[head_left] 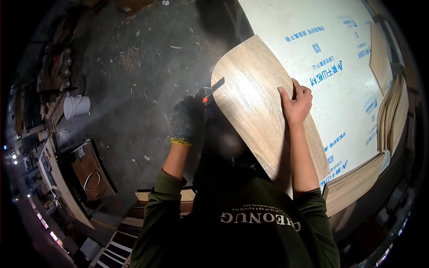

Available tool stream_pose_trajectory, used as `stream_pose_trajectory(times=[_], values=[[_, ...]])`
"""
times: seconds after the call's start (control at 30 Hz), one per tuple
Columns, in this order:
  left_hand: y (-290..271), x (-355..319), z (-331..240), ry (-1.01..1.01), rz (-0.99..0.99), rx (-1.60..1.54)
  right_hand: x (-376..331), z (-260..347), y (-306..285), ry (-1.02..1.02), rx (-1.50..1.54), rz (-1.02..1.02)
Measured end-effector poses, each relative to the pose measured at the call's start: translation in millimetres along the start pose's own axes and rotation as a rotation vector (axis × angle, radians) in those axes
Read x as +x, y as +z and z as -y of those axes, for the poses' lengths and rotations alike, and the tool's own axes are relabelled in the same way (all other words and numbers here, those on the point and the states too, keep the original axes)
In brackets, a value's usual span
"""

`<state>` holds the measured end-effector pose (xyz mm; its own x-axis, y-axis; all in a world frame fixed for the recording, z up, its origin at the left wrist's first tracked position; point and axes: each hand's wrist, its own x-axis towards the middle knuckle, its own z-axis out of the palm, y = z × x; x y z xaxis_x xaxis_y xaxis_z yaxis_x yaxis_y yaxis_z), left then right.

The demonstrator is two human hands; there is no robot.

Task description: Trimming the edges of curved wood panels using a utility knife in a workshop.

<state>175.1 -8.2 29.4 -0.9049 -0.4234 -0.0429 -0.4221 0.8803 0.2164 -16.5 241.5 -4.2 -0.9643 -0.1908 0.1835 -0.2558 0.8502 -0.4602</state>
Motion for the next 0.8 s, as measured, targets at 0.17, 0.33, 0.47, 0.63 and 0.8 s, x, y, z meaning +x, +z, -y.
stream_pose_trajectory(times=[0.17,0.33,0.47,0.63,0.8], values=[[-17.8,19.2,0.8,0.017,0.086,-0.027,0.1,-1.8,1.5,0.025,-0.011,0.013],[-12.6,39.8,22.6,0.136,0.054,0.004,-0.4,-4.4,2.7,-0.008,-0.007,-0.005],[-13.8,56.5,35.1,0.187,0.091,0.043,-0.4,-3.8,1.7,0.011,0.01,0.016],[-25.4,81.2,36.7,0.25,0.153,0.051,-0.2,-3.1,1.3,0.018,0.004,0.011],[-12.7,104.7,53.7,0.387,0.115,-0.025,0.4,-2.2,1.4,0.009,0.007,0.016]])
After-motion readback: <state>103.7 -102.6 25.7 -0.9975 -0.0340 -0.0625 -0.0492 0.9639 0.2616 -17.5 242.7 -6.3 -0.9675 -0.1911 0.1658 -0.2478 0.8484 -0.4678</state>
